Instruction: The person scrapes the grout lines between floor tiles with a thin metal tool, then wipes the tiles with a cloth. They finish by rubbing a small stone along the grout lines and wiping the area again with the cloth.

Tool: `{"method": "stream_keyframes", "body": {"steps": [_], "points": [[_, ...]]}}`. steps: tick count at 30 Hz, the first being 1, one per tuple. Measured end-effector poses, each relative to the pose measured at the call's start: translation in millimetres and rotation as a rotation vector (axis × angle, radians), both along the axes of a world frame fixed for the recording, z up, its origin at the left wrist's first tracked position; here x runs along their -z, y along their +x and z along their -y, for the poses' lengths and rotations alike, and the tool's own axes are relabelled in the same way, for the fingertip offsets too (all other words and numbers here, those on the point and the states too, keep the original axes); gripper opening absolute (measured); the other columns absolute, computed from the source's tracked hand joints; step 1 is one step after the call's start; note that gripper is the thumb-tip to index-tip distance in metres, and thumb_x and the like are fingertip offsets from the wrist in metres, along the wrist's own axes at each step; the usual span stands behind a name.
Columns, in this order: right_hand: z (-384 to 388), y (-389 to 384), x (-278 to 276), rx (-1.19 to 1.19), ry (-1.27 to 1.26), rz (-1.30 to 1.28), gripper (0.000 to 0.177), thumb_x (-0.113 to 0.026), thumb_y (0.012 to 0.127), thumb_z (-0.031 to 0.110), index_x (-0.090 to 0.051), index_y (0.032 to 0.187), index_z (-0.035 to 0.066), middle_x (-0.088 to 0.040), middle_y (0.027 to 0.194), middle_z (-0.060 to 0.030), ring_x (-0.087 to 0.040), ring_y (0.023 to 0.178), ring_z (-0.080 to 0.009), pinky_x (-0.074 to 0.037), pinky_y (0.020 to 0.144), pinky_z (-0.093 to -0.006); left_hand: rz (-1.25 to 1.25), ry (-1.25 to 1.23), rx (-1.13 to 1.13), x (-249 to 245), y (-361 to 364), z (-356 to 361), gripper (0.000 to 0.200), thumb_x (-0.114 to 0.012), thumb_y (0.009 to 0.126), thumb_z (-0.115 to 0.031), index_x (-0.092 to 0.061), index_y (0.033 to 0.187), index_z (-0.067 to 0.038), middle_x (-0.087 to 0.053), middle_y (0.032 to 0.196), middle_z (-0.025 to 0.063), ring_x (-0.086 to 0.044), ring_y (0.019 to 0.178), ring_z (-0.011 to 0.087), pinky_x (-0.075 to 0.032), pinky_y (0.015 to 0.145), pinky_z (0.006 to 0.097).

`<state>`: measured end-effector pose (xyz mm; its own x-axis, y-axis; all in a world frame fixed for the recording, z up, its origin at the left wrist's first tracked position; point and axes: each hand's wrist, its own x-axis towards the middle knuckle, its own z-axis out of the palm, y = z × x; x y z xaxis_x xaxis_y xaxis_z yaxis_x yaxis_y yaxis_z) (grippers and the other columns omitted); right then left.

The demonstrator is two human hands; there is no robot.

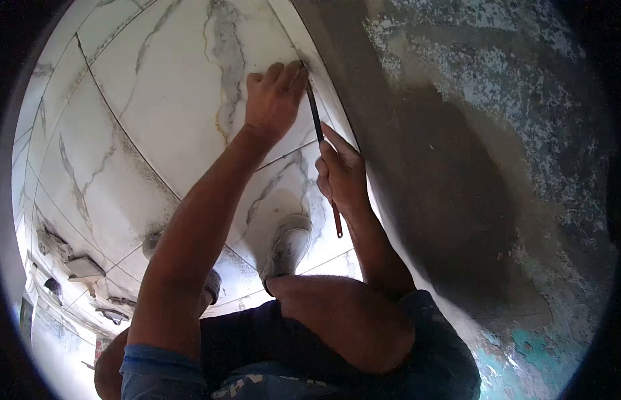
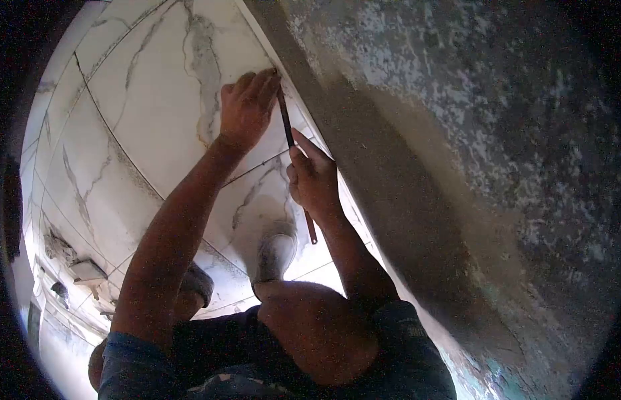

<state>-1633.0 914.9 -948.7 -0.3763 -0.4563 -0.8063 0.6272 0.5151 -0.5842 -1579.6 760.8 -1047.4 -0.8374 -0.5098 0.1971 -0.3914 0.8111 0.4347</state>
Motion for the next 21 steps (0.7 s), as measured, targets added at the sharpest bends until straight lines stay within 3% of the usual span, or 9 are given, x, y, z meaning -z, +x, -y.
{"method": "stream_keyframes", "body": {"steps": [8,10,12,14,21], "points": [[-1.0,1.7,1.1,-0.003,0.009,-0.008,0.044,-0.05,0.098,0.024,-0.044,0.136,0.004,-0.043,0.06,0.0045,-0.034,0.045,-0.0021,-0.03,0.038,-0.0203,-0.044,-0.01,0.032,1.8,0.1,2.7,0.042,-0.064,0.077,-0.015,-0.058,0.118,-0.011,-0.057,0.122,0.0024,-0.053,0.107,0.0215,-0.039,0.081,0.0406],[8.9,-1.0,8.9,-0.086,-0.019,-0.145,0.044,-0.051,0.098,0.025,-0.044,0.137,0.005,-0.042,0.06,0.0046,-0.034,0.045,-0.0018,-0.031,0.039,-0.0201,0.032,0.019,-0.031,0.7,-1.8,9.8,0.04,-0.064,0.077,-0.014,-0.059,0.117,-0.012,-0.057,0.121,0.0015,-0.053,0.108,0.0206,-0.039,0.081,0.0403],[3.4,2.7,6.0,-0.019,-0.014,-0.027,0.047,-0.051,0.097,0.028,-0.044,0.137,0.003,-0.042,0.06,0.0043,-0.035,0.046,-0.0019,-0.031,0.04,-0.0197,-0.005,0.063,-0.025,5.3,0.2,6.8,0.04,-0.063,0.078,-0.014,-0.058,0.117,-0.012,-0.058,0.121,0.0003,-0.054,0.107,0.0198,-0.038,0.082,0.0402],[-3.0,1.8,7.9,-0.005,-0.009,-0.03,0.047,-0.052,0.097,0.027,-0.044,0.136,0.003,-0.043,0.06,0.0038,-0.035,0.047,-0.0019,-0.031,0.04,-0.0192,-0.025,-0.065,-0.009,3.2,0.7,4.8,0.041,-0.064,0.078,-0.014,-0.058,0.118,-0.013,-0.058,0.12,0.0001,-0.055,0.106,0.0191,-0.039,0.08,0.0403],[4.6,2.7,10.5,-0.059,-0.006,-0.104,0.042,-0.048,0.097,0.021,-0.045,0.136,0.004,-0.041,0.061,0.0046,-0.037,0.048,-0.0017,-0.03,0.04,-0.018,0.014,-0.034,-0.009,6.9,1.0,8.2,0.041,-0.061,0.079,-0.014,-0.057,0.12,-0.013,-0.058,0.123,0.001,-0.054,0.108,0.0209,-0.04,0.08,0.0412]]}}
